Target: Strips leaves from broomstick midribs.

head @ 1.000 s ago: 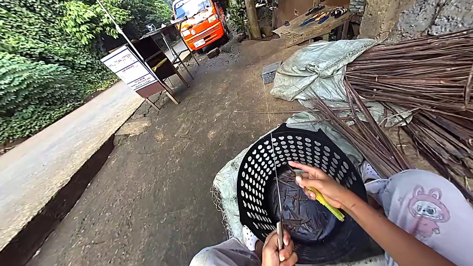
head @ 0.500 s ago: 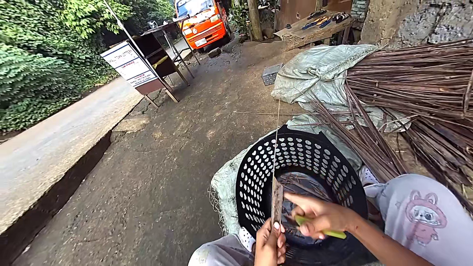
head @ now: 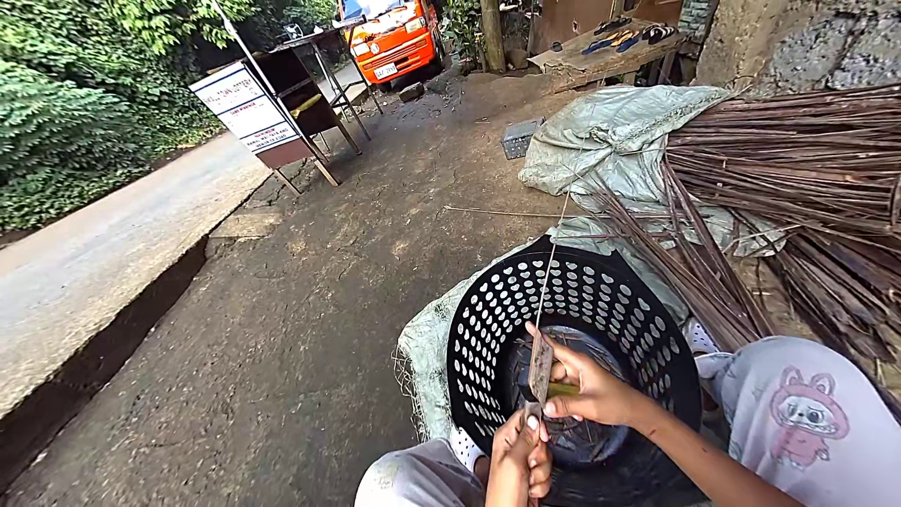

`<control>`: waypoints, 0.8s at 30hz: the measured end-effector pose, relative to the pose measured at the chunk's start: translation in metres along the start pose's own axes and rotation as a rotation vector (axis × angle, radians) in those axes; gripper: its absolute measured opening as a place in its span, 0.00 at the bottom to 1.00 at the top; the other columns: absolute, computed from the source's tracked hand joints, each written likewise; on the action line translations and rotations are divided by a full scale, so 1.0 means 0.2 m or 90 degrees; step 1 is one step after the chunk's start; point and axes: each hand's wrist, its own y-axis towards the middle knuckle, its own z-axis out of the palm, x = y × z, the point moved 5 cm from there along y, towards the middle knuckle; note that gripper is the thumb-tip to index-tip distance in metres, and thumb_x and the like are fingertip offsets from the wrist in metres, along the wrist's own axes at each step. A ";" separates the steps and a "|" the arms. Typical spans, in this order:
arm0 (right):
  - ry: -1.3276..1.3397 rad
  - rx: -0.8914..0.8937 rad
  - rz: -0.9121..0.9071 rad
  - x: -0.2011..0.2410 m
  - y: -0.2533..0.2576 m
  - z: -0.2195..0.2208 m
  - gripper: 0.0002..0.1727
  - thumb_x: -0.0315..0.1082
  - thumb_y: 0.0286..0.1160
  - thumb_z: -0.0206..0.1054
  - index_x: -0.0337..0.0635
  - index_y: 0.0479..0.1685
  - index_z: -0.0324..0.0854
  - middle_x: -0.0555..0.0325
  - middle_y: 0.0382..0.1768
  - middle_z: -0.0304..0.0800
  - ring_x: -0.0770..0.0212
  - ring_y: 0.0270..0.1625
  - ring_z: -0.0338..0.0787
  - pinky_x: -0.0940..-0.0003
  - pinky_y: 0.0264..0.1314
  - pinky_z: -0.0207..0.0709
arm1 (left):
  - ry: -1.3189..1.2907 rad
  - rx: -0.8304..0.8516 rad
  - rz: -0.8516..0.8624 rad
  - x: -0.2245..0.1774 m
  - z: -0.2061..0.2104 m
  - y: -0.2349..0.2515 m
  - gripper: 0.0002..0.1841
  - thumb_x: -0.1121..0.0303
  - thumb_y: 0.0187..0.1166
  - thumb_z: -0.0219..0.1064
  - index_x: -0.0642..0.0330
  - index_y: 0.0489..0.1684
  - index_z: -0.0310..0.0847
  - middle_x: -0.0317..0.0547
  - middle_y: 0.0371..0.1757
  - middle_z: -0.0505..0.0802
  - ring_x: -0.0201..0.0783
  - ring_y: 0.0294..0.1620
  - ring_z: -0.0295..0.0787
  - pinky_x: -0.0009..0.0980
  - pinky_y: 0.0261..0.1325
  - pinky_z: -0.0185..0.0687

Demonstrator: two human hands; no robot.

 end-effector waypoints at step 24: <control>0.002 0.007 0.122 -0.11 0.01 -0.08 0.14 0.24 0.79 0.56 0.29 0.58 0.79 0.76 0.21 0.80 0.84 0.18 0.74 0.87 0.22 0.68 | -0.267 0.056 -0.219 0.12 -0.03 0.04 0.30 0.70 0.88 0.24 0.44 0.10 0.63 0.23 0.03 0.70 0.14 0.02 0.66 0.09 0.08 0.55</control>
